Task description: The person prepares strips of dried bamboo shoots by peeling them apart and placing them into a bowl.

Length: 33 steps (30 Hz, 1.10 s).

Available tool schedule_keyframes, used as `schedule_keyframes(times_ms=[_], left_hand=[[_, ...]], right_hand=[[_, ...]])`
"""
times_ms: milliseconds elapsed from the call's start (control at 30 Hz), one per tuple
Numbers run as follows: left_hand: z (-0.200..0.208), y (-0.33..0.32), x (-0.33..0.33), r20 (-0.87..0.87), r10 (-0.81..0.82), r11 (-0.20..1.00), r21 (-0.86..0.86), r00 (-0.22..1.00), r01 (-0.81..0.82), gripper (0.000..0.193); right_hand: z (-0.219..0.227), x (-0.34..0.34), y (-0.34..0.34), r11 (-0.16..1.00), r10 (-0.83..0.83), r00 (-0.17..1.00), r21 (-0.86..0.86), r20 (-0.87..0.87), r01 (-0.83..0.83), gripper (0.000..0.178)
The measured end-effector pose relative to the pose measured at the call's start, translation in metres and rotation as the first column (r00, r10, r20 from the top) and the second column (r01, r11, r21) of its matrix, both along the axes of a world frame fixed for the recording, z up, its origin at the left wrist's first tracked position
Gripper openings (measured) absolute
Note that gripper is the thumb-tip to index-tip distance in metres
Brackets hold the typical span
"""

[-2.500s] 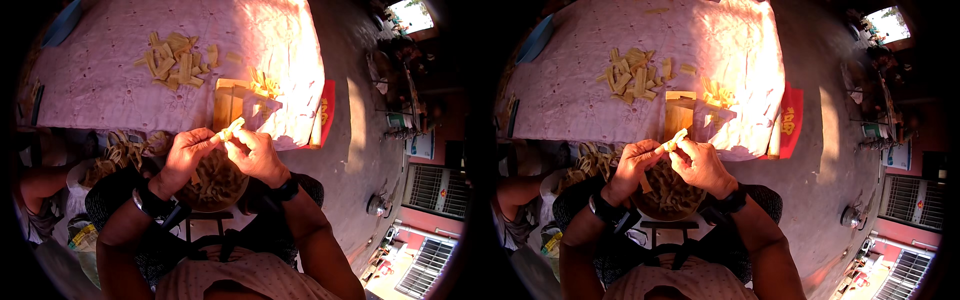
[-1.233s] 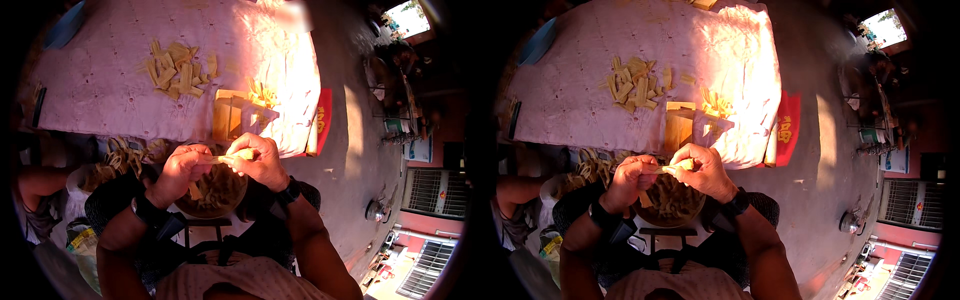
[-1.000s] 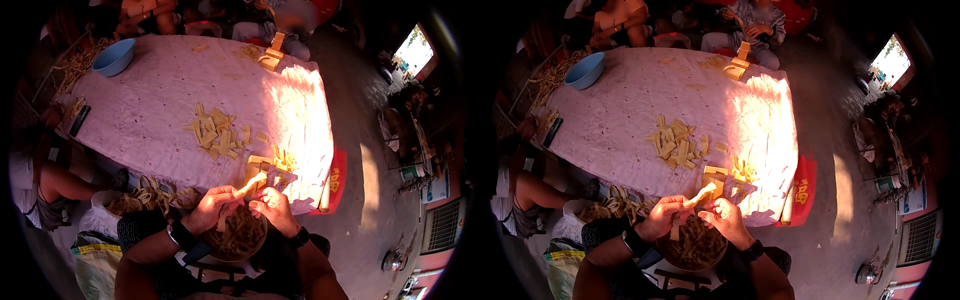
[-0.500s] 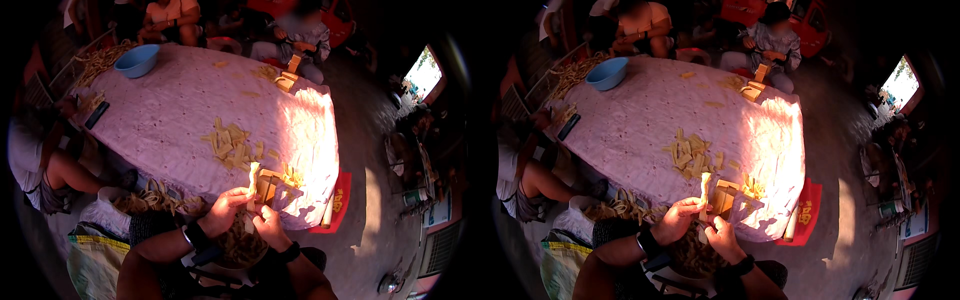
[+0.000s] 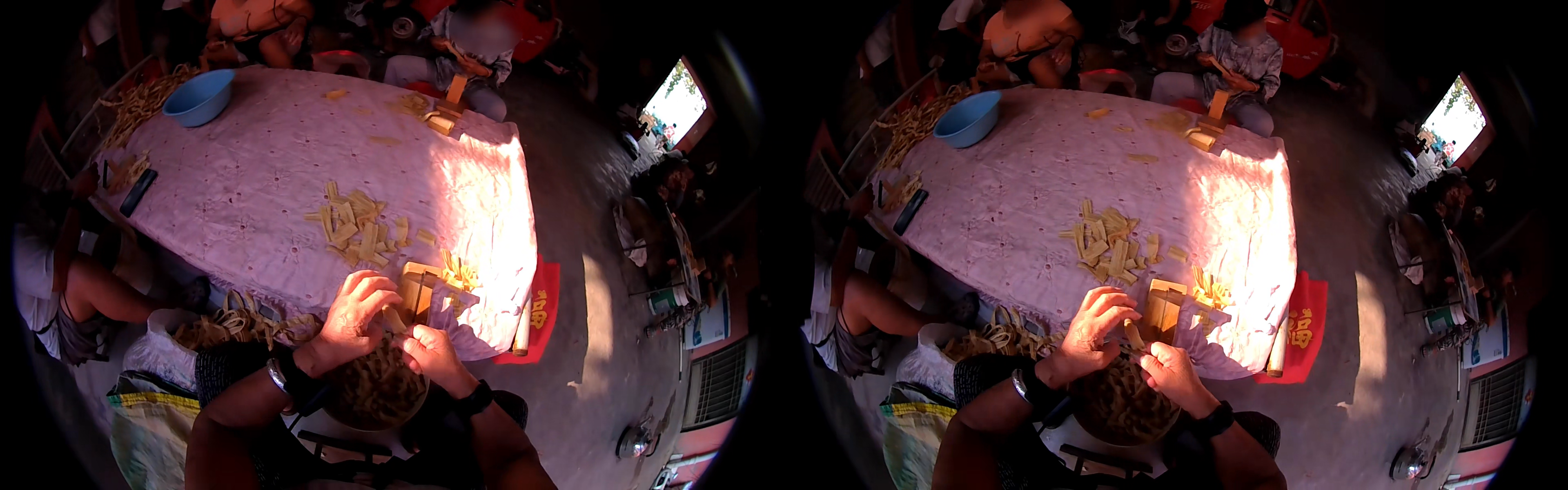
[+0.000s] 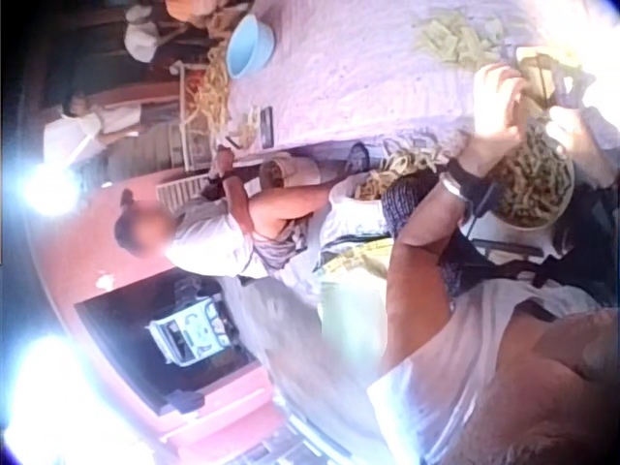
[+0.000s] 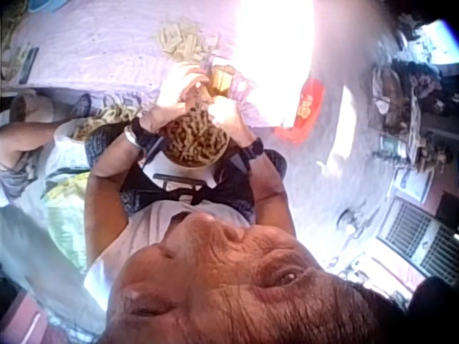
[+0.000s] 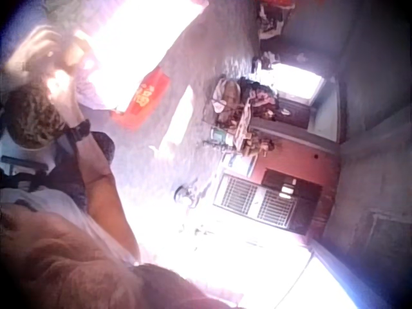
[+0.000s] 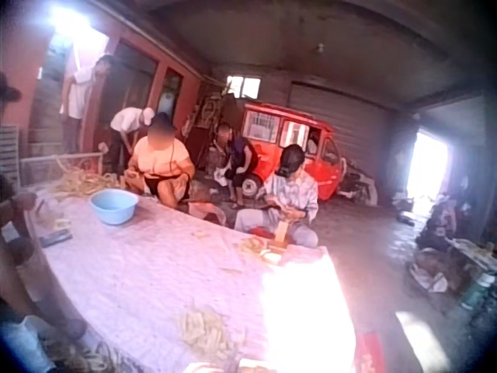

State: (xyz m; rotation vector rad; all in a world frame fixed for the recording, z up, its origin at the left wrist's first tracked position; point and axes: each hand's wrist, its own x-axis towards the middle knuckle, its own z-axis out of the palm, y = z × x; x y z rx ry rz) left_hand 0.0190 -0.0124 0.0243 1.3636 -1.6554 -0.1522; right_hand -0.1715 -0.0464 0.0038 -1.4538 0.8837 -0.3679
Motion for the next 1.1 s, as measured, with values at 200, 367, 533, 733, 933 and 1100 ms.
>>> schedule_keyframes(times_ms=[200,367,533,733,933,1100], left_hand=[[-0.018,0.004,0.005,-0.573,-0.223,0.786,0.373,0.788,0.494,0.016],[-0.025,0.009,-0.009,-0.854,0.006,0.598,0.420,0.520,0.682,0.013],[-0.039,0.016,-0.022,-0.665,-0.178,0.790,0.344,0.725,0.508,0.013],[-0.017,0.024,-0.027,-0.538,0.013,0.859,0.437,0.843,0.266,0.021],[-0.027,0.028,-0.028,-0.835,0.069,0.831,0.351,0.546,0.432,0.026],[-0.046,0.023,-0.024,-0.690,0.056,0.891,0.361,0.721,0.276,0.016]], right_hand=[[0.018,-0.005,-0.003,0.993,0.064,0.993,0.089,0.095,-0.073,0.024],[0.024,-0.002,0.001,0.976,-0.023,0.920,0.208,0.391,-0.064,0.028],[0.002,0.000,-0.004,0.996,-0.022,0.994,-0.089,0.103,0.032,0.032],[0.000,0.007,-0.003,0.999,0.043,0.997,-0.025,-0.063,-0.045,0.041],[-0.007,0.013,0.002,0.957,0.133,0.984,0.243,0.115,-0.158,0.050],[-0.019,0.021,0.014,0.910,0.070,0.996,-0.412,0.056,-0.041,0.048]])
